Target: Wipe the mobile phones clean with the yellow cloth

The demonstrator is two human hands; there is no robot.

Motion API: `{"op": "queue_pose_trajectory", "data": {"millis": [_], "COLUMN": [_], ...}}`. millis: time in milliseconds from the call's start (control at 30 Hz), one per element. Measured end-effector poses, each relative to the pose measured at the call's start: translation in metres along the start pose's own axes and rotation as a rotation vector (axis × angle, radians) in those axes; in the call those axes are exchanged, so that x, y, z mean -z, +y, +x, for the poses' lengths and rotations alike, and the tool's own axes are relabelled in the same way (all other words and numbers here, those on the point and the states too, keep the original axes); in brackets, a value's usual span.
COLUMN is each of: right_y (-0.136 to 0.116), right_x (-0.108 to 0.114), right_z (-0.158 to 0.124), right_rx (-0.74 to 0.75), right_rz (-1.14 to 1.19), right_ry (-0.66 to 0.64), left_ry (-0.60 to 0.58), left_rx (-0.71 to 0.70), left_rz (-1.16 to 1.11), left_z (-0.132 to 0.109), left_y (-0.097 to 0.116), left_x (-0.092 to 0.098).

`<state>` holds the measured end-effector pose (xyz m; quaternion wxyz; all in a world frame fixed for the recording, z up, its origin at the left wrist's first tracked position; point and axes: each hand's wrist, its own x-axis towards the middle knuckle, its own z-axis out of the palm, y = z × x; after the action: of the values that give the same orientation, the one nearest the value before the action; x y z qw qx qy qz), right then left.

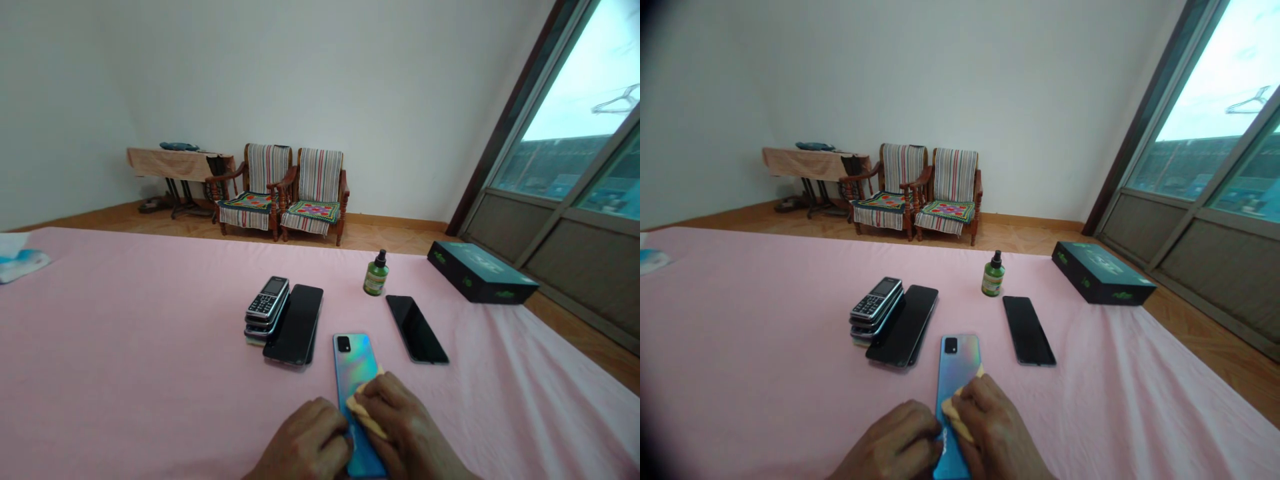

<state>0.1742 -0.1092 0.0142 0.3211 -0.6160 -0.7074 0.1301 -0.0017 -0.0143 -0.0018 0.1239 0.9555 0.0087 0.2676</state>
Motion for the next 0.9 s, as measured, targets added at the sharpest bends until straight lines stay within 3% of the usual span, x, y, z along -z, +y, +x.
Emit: {"op": "queue_pose_trajectory", "data": {"millis": [200,433,633,900], "right_y": [0.029,0.044,0.042,0.025], "right_x": [0.004,-0.007,-0.009,-0.003], "right_z": [0.047,0.082,0.082,0.057], "right_rx": [-0.096,-0.043,0.014,0.034], "right_rz": [-0.106,-0.127,-0.089,0.023], "right_ry": [0.156,0.154,0.120,0.023], "left_ry": [0.069,0.052,0.029,0.040], "left_rx": [-0.052,-0.016,0.011,0.019], "left_rz": [0.044,0.048,0.060,-0.017], "left_z": [-0.001,-0.003,-0.006,-0.007], "left_y": [0.000,-0.004,-0.004,-0.004], "left_x": [-0.004,-0.002,0.001,0.002]}}
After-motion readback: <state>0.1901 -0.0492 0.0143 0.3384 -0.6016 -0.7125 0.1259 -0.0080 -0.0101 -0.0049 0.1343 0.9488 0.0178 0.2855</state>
